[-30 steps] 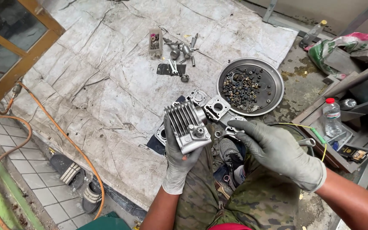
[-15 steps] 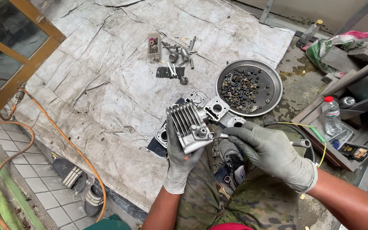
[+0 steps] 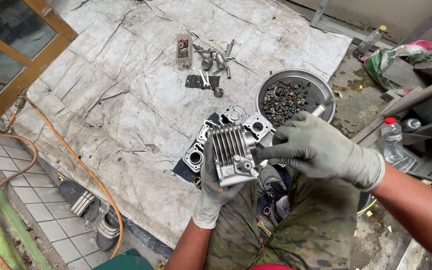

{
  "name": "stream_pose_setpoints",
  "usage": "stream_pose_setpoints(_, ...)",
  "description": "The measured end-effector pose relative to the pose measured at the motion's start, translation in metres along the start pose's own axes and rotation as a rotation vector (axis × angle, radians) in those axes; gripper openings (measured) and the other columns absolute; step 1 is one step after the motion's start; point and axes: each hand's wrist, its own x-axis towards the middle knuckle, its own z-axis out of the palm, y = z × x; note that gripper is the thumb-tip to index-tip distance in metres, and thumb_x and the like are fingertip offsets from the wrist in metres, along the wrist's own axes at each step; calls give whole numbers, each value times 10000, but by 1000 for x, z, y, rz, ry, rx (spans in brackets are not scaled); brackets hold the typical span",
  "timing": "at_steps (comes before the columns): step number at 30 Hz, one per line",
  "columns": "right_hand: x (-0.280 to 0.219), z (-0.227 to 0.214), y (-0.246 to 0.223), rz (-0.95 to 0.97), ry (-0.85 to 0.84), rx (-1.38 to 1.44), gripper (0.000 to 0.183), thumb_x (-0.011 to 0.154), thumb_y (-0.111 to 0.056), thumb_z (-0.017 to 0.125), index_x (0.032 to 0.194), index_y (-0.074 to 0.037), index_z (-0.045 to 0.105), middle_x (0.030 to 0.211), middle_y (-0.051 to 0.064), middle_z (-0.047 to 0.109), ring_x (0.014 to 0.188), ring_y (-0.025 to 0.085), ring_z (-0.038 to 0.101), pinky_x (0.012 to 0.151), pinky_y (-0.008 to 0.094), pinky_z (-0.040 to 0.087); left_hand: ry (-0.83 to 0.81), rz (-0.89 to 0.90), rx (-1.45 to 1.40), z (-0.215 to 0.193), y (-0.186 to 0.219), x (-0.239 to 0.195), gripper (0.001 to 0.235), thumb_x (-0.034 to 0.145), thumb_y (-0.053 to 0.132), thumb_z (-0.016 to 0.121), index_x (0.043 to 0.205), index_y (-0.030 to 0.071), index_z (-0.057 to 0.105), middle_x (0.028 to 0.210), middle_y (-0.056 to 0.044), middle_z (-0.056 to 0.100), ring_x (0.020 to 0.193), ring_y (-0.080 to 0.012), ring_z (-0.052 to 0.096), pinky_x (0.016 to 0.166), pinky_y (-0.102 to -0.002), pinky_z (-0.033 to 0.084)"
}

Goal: Tightening a bolt on a motorcycle engine cylinder head using a wrench during assembly.

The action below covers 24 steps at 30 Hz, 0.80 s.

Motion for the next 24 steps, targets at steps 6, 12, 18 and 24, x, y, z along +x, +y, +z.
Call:
stream_pose_setpoints(6,27,-11,3,263,-255,334,203,867,-444,744,978,-311,850,739,17,757,702,293,725,736,463,575,-148,-64,24,-13,34,28,1195,682,176,926,1618,113,187,1482,-137,574,1302,-306,663,1159,-422,540)
stream_pose_setpoints(12,-9,-3,-27,414,-23,173,255,950,-401,635,1096,-249,780,789,62,708,672,329,737,594,488,596,-109,-232,-62,-16,23,20,1168,740,258,872,1551,-138,132,1228,-220,709,1082,-211,647,1160,-531,380)
stream_pose_setpoints(18,-28,2,-61,573,86,263,271,887,-208,677,1137,-211,781,825,-62,714,495,99,631,440,234,509,-64,-105,40,-14,27,19,1186,713,89,856,1636,121,113,1462,-146,591,1245,-304,696,1048,-398,626)
stream_pose_setpoints(24,-22,2,-61,379,70,55,387,862,-165,675,1245,-200,711,948,-15,682,663,175,691,553,298,541,-92,-134,52,-10,38,29,1219,715,71,896,1632,142,96,1488,-163,570,1283,-308,673,1052,-403,613)
